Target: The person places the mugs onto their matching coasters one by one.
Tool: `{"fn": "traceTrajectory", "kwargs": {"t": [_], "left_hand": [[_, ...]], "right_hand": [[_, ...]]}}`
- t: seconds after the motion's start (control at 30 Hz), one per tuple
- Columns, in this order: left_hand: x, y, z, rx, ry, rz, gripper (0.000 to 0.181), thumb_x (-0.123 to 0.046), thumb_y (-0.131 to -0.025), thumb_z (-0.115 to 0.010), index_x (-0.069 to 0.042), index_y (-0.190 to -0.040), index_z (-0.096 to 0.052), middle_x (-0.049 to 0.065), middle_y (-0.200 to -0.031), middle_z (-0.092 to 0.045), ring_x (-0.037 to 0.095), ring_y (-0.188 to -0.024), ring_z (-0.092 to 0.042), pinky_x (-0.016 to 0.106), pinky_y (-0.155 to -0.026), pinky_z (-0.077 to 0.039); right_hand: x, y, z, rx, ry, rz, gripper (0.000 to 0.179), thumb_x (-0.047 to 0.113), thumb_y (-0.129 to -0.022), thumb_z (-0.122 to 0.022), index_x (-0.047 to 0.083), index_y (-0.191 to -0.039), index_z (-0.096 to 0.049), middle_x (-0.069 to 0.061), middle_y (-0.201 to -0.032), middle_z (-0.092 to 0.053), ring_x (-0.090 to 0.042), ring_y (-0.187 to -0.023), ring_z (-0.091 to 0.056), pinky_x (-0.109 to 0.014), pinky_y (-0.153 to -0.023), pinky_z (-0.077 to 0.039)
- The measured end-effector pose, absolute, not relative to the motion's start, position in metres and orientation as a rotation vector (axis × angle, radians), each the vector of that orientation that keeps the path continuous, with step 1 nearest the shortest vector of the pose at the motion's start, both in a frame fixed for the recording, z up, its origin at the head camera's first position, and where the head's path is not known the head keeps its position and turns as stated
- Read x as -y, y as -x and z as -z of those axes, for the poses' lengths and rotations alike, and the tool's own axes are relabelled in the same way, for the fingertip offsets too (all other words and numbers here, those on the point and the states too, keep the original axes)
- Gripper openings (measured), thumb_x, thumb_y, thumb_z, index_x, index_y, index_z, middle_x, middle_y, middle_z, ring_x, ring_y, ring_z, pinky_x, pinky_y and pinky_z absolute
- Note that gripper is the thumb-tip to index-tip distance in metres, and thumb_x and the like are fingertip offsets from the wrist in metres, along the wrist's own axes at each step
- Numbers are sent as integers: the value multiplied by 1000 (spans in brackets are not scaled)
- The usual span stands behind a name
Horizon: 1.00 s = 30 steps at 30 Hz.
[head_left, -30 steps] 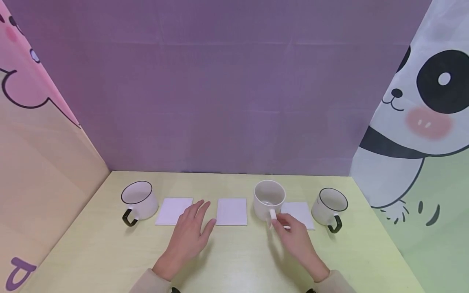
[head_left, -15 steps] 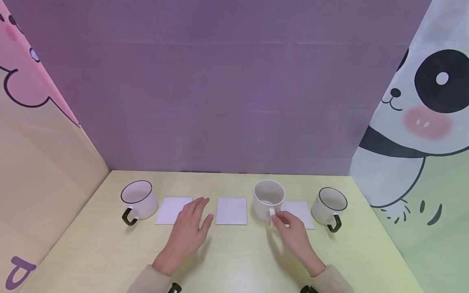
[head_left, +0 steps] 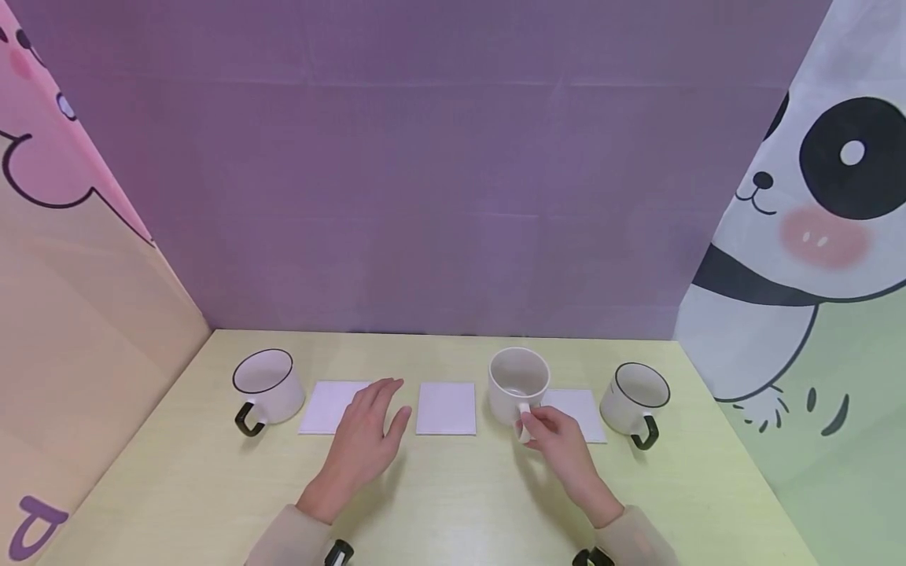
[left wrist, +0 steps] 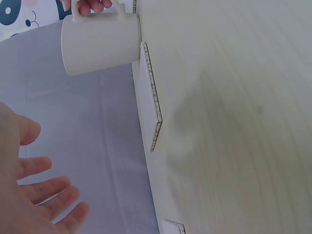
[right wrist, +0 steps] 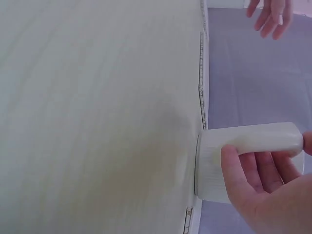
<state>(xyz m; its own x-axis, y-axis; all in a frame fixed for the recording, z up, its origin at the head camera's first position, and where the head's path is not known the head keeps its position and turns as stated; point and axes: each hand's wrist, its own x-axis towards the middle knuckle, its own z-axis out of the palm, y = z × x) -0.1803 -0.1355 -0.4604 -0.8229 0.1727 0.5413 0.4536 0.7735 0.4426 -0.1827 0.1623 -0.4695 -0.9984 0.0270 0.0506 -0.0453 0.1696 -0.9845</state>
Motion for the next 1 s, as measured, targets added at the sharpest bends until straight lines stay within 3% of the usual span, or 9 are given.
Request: {"fn": "traceTrajectory", "kwargs": {"t": [0.17,0.37,0.77,1.0], "left_hand": [[135,183,461,2485,461,829,41,-18,-100,-63,2,-135,-58,22,-134,-58,44,-124,-53,59,-100,-43],[134,185,460,2486,443,891,40,-17,-100,-63,1,-135,-58,21,-134,-58,42,-125,-53,58,-102,-43],[131,191,463,2509,417,952,39,-17,-101,-61,1,-136,-57,20,-136,-58,41,-127,-51,57,-104,-42],[130,195,467,2524,408,974,39,-17,-101,-62,1,-135,-58,21,-136,-57,42,-127,-51,57,-104,-42]], "right_hand": [[-163,185,471,2276,9,-2157,24,11,-100,-64,-11,-106,-66,-14,-94,-71,-18,-87,-67,-35,-80,-59],[-162,188,471,2190,49,-2334,22,10,-99,-61,-12,-102,-64,-11,-88,-68,-21,-84,-66,-42,-83,-58],[-161,189,471,2187,23,-2339,24,9,-99,-58,-14,-101,-61,-9,-82,-65,-19,-82,-63,-37,-81,-57],[-159,187,470,2178,55,-2337,19,10,-100,-58,-8,-96,-62,-8,-82,-64,-20,-83,-61,-36,-80,-56]]}}
